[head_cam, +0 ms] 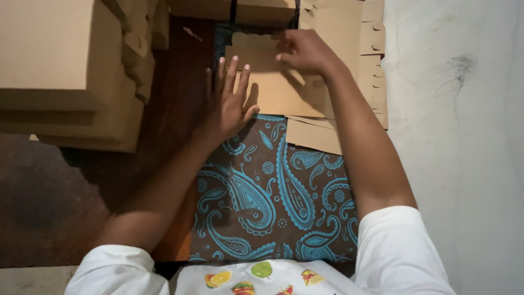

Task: Assembling small cardboard boxes from flat templates by folding and tucking flaps.

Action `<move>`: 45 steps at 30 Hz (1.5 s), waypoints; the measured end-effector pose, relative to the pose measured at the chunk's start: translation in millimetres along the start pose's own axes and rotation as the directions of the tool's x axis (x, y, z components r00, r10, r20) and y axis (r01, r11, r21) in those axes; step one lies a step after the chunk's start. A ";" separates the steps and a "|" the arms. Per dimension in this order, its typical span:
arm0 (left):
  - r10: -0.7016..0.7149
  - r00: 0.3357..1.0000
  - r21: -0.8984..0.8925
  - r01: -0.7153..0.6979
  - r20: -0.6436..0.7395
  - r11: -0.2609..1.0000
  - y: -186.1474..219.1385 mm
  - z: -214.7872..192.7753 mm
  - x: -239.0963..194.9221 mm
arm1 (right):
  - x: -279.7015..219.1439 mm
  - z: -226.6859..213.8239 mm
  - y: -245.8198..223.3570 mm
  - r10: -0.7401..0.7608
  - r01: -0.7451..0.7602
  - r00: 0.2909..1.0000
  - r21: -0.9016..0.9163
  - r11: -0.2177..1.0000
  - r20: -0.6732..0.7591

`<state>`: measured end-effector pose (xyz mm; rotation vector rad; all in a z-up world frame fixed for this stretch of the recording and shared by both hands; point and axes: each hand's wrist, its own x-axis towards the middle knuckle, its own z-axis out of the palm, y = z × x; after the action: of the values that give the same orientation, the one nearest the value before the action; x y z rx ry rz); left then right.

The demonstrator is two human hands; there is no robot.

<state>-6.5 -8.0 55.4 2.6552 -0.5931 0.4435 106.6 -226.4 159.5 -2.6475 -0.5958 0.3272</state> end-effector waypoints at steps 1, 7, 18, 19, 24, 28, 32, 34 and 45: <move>0.002 1.000 0.000 -0.002 -0.001 1.000 -0.6 0.7 0.7 | 2.8 -1.0 4.5 0.000 0.000 1.000 -0.001 1.000 -0.002; -0.044 0.999 0.081 0.045 -0.014 0.996 2.1 0.8 -2.6 | -1.3 -17.4 1.8 -0.164 0.184 0.978 0.172 0.968 -0.129; 0.302 0.819 0.341 -0.140 -0.488 0.930 37.3 -34.1 -15.2 | -112.5 0.3 -52.6 -0.200 0.194 0.980 -0.339 0.921 0.018; 0.317 0.813 0.342 -0.156 -0.488 0.927 36.8 -30.4 -12.6 | -121.2 6.2 -50.1 -0.191 0.180 0.982 -0.340 0.923 0.003; 0.330 0.942 0.483 -0.262 -0.059 0.836 58.8 -35.7 -36.6 | -170.2 47.4 -43.3 -0.256 0.216 0.967 -0.542 0.812 0.002; 0.392 0.918 0.166 -0.395 0.049 0.904 45.7 -31.5 -32.5 | -188.1 72.1 -18.5 -0.268 0.198 0.961 -0.508 0.838 -0.069; 0.351 0.895 0.099 -0.389 0.274 0.916 27.0 1.7 -37.0 | -196.2 90.1 4.6 -0.300 0.252 0.954 -0.511 0.822 -0.012; 0.318 0.881 0.108 -0.375 0.350 0.921 25.6 3.8 -41.0 | -197.2 101.7 13.7 -0.254 0.248 0.965 -0.525 0.814 0.061; 0.099 0.851 0.123 -0.187 0.516 0.975 41.0 -26.9 -41.2 | -211.0 77.6 6.1 -0.288 0.150 0.913 -0.418 0.896 -0.290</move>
<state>-66.6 -16.8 75.4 2.9108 -0.9517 -0.1985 -101.2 -300.9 116.5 -2.8631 -0.9108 -0.3595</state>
